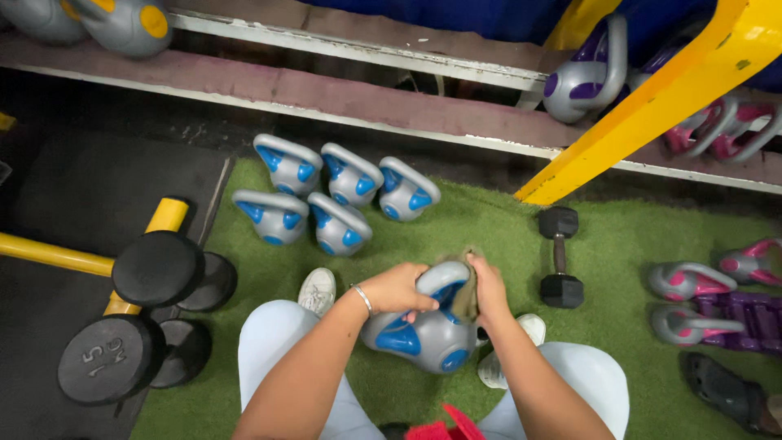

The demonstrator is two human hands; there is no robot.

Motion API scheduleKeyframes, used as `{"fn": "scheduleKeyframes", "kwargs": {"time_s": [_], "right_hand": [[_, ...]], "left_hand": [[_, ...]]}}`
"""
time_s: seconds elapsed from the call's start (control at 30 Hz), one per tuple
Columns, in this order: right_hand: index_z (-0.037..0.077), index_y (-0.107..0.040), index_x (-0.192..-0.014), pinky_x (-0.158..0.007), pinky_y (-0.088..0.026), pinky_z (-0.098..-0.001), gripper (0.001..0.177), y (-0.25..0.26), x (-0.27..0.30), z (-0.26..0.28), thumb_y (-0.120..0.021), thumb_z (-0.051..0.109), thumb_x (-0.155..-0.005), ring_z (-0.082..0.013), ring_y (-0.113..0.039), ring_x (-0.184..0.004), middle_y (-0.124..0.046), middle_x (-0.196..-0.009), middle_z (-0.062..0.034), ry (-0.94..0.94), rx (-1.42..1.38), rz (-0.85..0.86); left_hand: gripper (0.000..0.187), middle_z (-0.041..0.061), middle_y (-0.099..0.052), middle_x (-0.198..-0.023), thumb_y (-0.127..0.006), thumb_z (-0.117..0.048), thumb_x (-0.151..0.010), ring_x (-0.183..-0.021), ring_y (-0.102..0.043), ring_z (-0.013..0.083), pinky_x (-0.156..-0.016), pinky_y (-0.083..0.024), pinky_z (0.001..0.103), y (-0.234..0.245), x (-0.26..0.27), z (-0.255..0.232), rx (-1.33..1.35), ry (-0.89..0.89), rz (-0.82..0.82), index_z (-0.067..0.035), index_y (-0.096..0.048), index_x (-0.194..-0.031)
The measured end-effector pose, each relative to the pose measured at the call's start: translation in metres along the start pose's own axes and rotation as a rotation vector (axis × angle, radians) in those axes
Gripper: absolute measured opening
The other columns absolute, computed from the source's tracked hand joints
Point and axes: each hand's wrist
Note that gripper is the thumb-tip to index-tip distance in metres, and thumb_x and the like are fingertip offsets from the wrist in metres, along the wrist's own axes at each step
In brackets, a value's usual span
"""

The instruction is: The person wipes the handle and body of a kettlebell with a cloth while it sits on a green surface.

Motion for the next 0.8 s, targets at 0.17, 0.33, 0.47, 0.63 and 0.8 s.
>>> {"fn": "scheduleKeyframes", "kwargs": {"time_s": [0.17,0.33,0.47,0.63,0.8], "right_hand": [[0.007,-0.071,-0.085,-0.085,-0.045,-0.0372,0.015,-0.007,0.045,0.037,-0.064,0.020,-0.084,-0.0238,-0.059,-0.091,-0.066,-0.093,-0.0096,0.739,0.281,0.160],[0.012,-0.073,-0.087,-0.087,-0.048,-0.0416,0.016,-0.011,0.020,0.039,-0.069,0.024,-0.078,-0.0301,-0.064,-0.100,-0.068,-0.100,-0.0105,0.961,0.676,0.213],[0.002,-0.064,-0.111,-0.095,-0.038,-0.0470,0.061,-0.014,0.007,0.025,-0.072,0.051,-0.075,-0.0289,-0.054,-0.107,-0.062,-0.108,-0.0187,0.150,0.280,0.040],[0.001,-0.059,-0.125,-0.109,-0.033,-0.0409,0.061,-0.018,0.046,0.030,-0.064,0.044,-0.082,-0.0287,-0.046,-0.128,-0.053,-0.134,-0.0199,-0.061,0.119,0.006],[-0.007,-0.064,-0.116,-0.101,-0.036,-0.0519,0.060,-0.013,0.081,0.053,-0.056,0.043,-0.085,-0.0384,-0.050,-0.122,-0.060,-0.123,-0.0255,-0.208,0.273,-0.001]], "left_hand": [[0.031,0.015,-0.060,-0.062,-0.070,-0.005,-0.074,-0.042,-0.062,0.0193,-0.036,-0.053,0.027,-0.004,0.001,-0.003,-0.038,-0.016,0.042,0.008,-0.053,-0.095],[0.032,0.016,-0.062,-0.063,-0.071,-0.006,-0.073,-0.043,-0.063,0.0187,-0.036,-0.055,0.026,-0.005,-0.006,0.000,-0.055,-0.032,0.040,0.006,-0.053,-0.096],[0.030,0.016,-0.061,-0.064,-0.069,-0.005,-0.075,-0.043,-0.063,0.0190,-0.035,-0.054,0.027,-0.002,-0.005,-0.002,-0.035,-0.039,0.015,0.007,-0.053,-0.097],[0.027,0.016,-0.061,-0.064,-0.069,-0.003,-0.075,-0.043,-0.062,0.0199,-0.036,-0.053,0.027,0.006,0.000,0.002,0.009,-0.011,-0.024,0.008,-0.053,-0.094],[0.024,0.013,-0.060,-0.060,-0.071,-0.005,-0.074,-0.042,-0.061,0.0179,-0.036,-0.052,0.026,0.010,0.003,0.002,0.069,-0.031,-0.027,0.007,-0.054,-0.086]]}}
Point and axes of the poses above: each hand's wrist, its own x-axis away from the middle knuckle, its own y-axis out of the back of the hand, z = x × y
